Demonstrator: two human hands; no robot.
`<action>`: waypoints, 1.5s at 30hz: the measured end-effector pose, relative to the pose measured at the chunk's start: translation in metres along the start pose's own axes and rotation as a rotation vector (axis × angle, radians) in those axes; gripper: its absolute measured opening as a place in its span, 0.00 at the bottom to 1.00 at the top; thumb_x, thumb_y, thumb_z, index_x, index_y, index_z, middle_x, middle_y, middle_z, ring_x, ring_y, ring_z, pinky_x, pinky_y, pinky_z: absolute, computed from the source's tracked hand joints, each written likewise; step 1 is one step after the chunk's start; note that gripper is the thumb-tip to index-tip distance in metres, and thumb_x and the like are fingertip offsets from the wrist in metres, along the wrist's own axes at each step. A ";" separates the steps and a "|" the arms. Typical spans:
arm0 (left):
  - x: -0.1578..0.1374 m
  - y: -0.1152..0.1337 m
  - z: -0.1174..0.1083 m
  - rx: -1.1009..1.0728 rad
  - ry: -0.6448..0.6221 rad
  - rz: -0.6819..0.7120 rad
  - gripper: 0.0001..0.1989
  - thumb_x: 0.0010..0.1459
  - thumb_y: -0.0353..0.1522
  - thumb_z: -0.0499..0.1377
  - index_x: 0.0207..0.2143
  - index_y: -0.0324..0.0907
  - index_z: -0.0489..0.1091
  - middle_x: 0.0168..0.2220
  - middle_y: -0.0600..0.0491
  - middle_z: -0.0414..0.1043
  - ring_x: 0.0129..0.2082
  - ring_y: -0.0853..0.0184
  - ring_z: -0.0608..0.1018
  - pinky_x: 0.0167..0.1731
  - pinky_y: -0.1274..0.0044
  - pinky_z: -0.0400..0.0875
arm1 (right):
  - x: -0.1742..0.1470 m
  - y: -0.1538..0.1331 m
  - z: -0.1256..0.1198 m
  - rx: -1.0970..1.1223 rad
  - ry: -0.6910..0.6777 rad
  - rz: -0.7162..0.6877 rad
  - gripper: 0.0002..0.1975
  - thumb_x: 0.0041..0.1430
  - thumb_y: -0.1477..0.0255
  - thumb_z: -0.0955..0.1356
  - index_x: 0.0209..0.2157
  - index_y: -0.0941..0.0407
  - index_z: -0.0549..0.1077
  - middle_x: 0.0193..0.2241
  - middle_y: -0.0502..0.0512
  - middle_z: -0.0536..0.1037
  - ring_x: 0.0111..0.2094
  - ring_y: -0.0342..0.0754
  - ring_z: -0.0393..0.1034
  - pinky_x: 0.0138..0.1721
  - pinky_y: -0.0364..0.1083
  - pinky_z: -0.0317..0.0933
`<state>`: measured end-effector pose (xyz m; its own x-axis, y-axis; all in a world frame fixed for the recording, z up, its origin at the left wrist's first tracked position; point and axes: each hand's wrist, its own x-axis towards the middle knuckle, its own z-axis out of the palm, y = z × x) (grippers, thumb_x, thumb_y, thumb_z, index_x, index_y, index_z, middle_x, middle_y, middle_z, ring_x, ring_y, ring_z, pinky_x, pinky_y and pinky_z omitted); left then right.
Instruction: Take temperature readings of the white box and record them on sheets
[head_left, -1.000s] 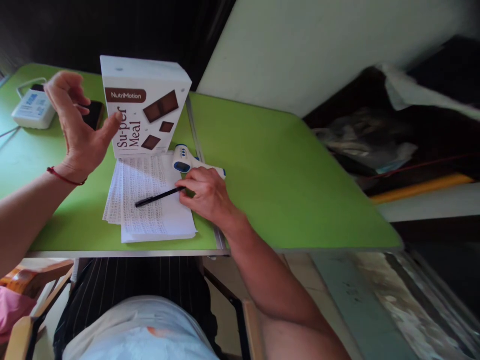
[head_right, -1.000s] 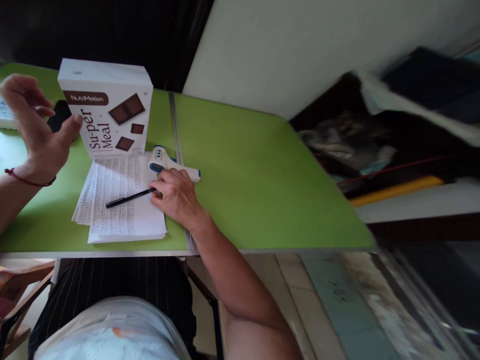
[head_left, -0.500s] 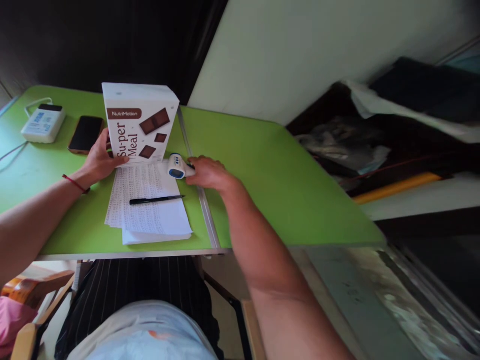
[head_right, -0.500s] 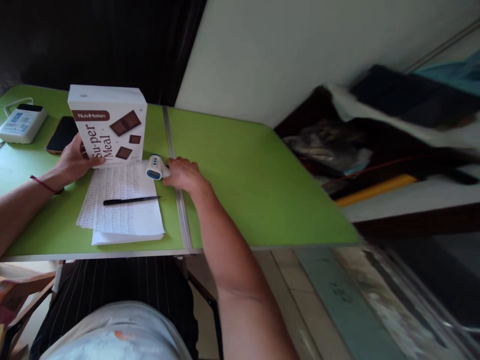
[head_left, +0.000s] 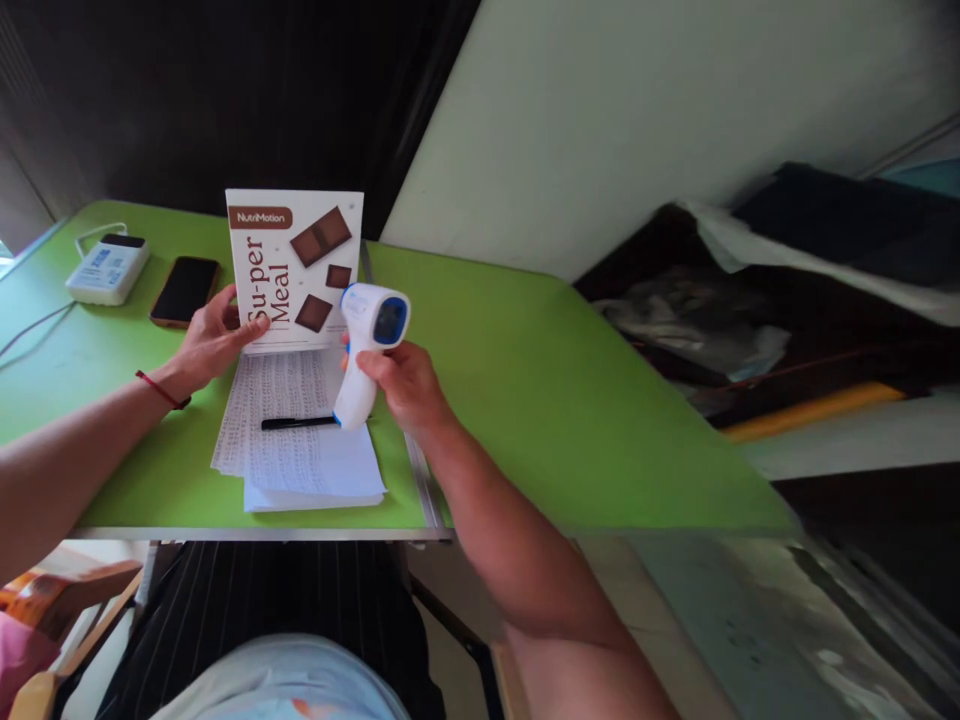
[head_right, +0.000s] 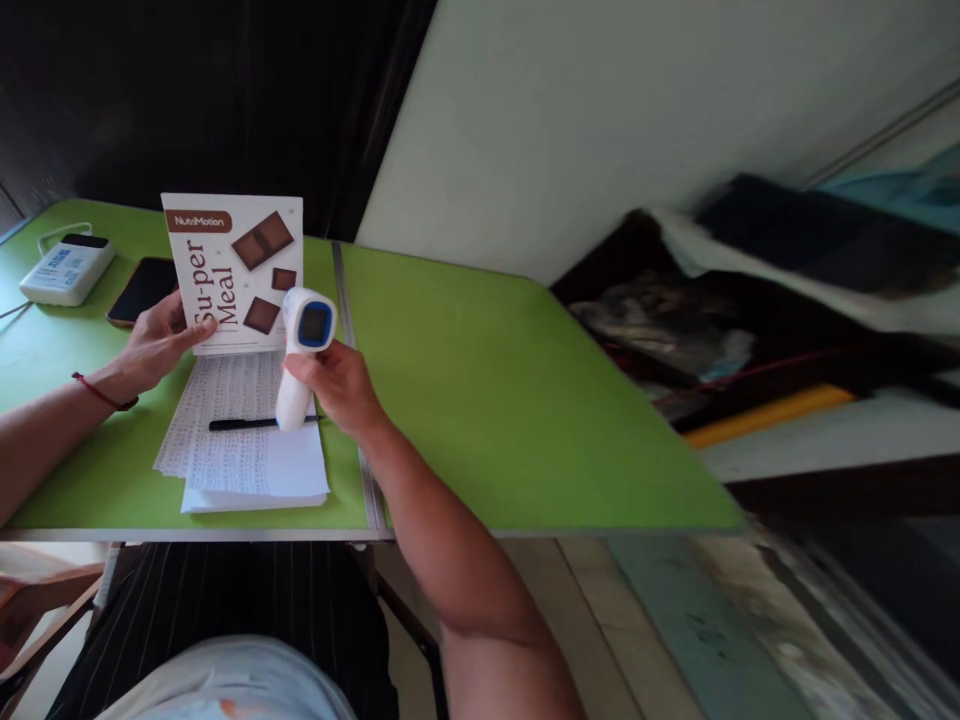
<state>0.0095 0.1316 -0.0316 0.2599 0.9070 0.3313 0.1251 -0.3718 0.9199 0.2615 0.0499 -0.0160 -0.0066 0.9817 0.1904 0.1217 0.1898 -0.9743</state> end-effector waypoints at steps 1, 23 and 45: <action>-0.001 0.001 0.002 0.003 -0.011 -0.019 0.30 0.53 0.50 0.71 0.51 0.43 0.73 0.48 0.46 0.82 0.49 0.52 0.83 0.49 0.59 0.81 | -0.002 0.001 0.006 0.002 -0.016 0.027 0.16 0.47 0.55 0.72 0.28 0.53 0.75 0.28 0.52 0.78 0.31 0.48 0.70 0.35 0.49 0.66; -0.001 0.002 -0.009 0.213 -0.126 0.012 0.29 0.60 0.54 0.64 0.53 0.43 0.75 0.54 0.43 0.80 0.52 0.50 0.81 0.55 0.57 0.77 | -0.002 0.014 0.039 0.100 -0.064 0.088 0.17 0.48 0.55 0.72 0.23 0.53 0.68 0.22 0.47 0.66 0.28 0.44 0.60 0.29 0.46 0.57; 0.002 -0.004 -0.011 0.298 -0.113 0.066 0.26 0.60 0.54 0.63 0.48 0.44 0.75 0.47 0.46 0.81 0.46 0.53 0.82 0.47 0.62 0.80 | -0.002 0.011 0.034 0.070 -0.075 0.063 0.17 0.45 0.54 0.72 0.24 0.53 0.70 0.22 0.47 0.67 0.28 0.44 0.59 0.29 0.46 0.57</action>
<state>-0.0007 0.1372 -0.0320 0.3790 0.8575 0.3478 0.3745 -0.4858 0.7898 0.2293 0.0504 -0.0314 -0.0753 0.9897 0.1218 0.0549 0.1260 -0.9905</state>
